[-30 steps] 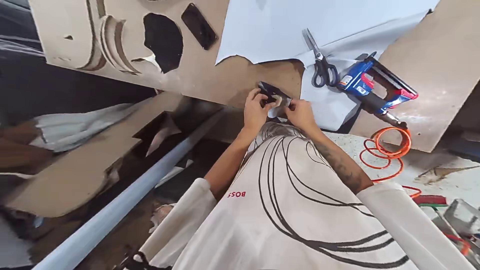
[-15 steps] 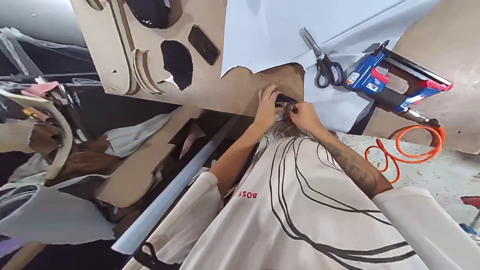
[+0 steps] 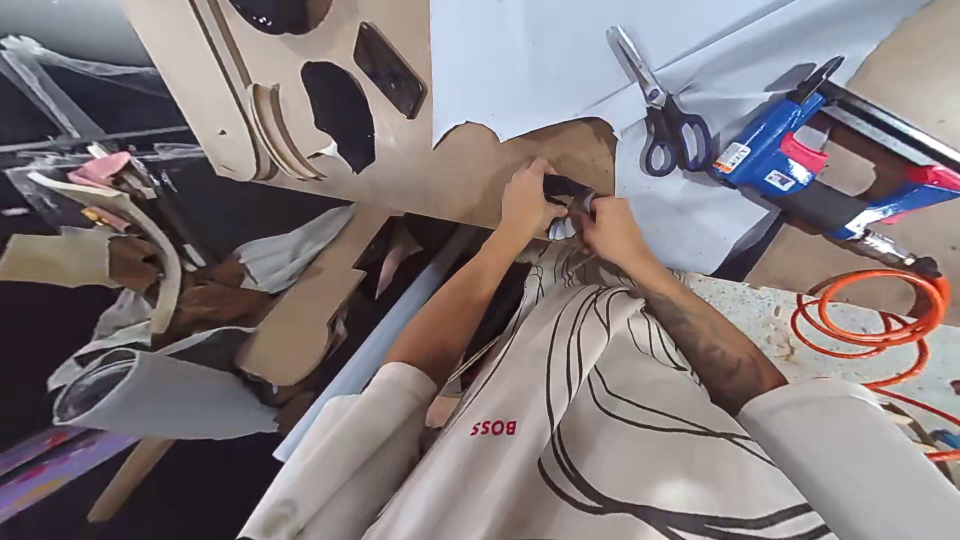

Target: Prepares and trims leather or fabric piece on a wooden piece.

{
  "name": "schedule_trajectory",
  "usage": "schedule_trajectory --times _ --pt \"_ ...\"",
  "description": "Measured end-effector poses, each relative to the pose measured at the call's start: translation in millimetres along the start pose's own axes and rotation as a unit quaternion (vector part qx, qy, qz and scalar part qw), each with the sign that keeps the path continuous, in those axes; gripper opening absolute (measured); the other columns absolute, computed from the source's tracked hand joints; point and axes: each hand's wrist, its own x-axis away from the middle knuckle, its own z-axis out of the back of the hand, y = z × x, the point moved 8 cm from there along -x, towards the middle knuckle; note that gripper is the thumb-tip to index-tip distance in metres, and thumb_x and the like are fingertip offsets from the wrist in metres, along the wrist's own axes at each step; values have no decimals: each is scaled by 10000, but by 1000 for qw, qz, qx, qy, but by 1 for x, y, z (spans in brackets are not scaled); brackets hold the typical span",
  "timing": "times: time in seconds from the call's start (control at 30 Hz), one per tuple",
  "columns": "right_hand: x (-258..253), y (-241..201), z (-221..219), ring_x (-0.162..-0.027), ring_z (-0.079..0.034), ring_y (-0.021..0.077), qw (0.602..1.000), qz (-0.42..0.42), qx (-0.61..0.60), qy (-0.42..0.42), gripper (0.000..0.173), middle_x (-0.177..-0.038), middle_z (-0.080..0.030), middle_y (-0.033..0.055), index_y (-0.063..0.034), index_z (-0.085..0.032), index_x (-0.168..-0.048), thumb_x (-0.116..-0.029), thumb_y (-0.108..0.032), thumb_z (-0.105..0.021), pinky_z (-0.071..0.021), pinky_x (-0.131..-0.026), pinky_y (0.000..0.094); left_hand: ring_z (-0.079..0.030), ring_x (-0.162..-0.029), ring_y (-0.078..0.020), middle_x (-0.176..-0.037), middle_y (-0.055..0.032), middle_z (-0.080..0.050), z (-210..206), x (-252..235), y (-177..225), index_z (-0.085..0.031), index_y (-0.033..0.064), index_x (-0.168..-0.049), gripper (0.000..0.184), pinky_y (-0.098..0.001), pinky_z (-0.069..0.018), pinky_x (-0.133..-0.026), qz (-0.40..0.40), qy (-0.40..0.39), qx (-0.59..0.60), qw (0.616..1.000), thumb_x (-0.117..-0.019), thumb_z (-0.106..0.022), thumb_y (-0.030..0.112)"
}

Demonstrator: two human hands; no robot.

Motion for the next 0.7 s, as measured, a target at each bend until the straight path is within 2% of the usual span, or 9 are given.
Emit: schedule_trajectory --times 0.07,0.13,0.23,0.3,0.43,0.5,0.6,0.7 --pt "2 -2 3 -583 -694 198 1000 9 8 14 281 -700 -692 97 -11 -652 -831 -1023 -205 -585 -616 -611 416 -670 -1078 -405 -1223 -186 -671 -1 1 -1 -668 86 -1196 573 -640 -551 -880 0 23 -14 1000 -702 -945 173" --pt "3 -6 1 -640 -701 233 999 18 34 26 252 -737 -691 117 -6 -662 -852 -1010 -194 -606 -606 -650 453 -679 -1032 -410 -1204 -180 -674 -6 6 -2 -673 84 -1167 530 -646 -563 -830 -3 42 -41 998 -708 -928 151" --pt "4 -17 -4 -797 -700 350 994 8 104 31 138 -833 -682 188 25 -666 -902 -893 -110 -695 -568 -730 558 -673 -1052 -431 -1216 -195 -670 -10 5 7 -686 66 -1161 490 -654 -561 -823 -27 46 -69 996 -709 -875 55" --pt "5 -21 -3 -843 -697 360 991 7 131 31 138 -853 -680 187 16 -670 -911 -888 -119 -687 -559 -749 569 -663 -1092 -424 -1228 -196 -665 -11 0 13 -694 64 -1177 495 -632 -565 -860 -41 38 -80 995 -713 -863 27" --pt "9 -32 -2 -737 -676 293 989 67 116 66 164 -748 -661 142 -1 -686 -808 -926 -95 -621 -547 -689 521 -652 -1151 -404 -1277 -178 -662 -11 0 14 -683 92 -1272 573 -611 -566 -894 -64 39 -76 994 -726 -839 22" --pt "3 -37 0 -670 -647 273 988 69 104 86 223 -691 -631 125 -15 -667 -754 -945 -112 -607 -529 -631 511 -666 -1124 -393 -1260 -170 -672 -6 3 11 -688 86 -1248 532 -605 -567 -891 -95 59 -54 992 -740 -804 -16" --pt "2 -24 -6 -592 -616 251 994 -9 38 101 269 -683 -624 122 -29 -656 -787 -983 -202 -593 -514 -541 480 -681 -1108 -350 -1198 -140 -698 -10 9 -1 -729 78 -1173 370 -564 -573 -911 -156 77 -15 985 -831 -680 -55" --pt "4 -17 -8 -500 -522 155 982 -120 -81 120 158 -661 -581 56 -56 -618 -878 -952 -180 -552 -450 -460 345 -689 -1110 -321 -1175 -103 -727 -9 11 -9 -768 109 -1153 388 -547 -551 -967 -203 91 16 975 -834 -646 -74"
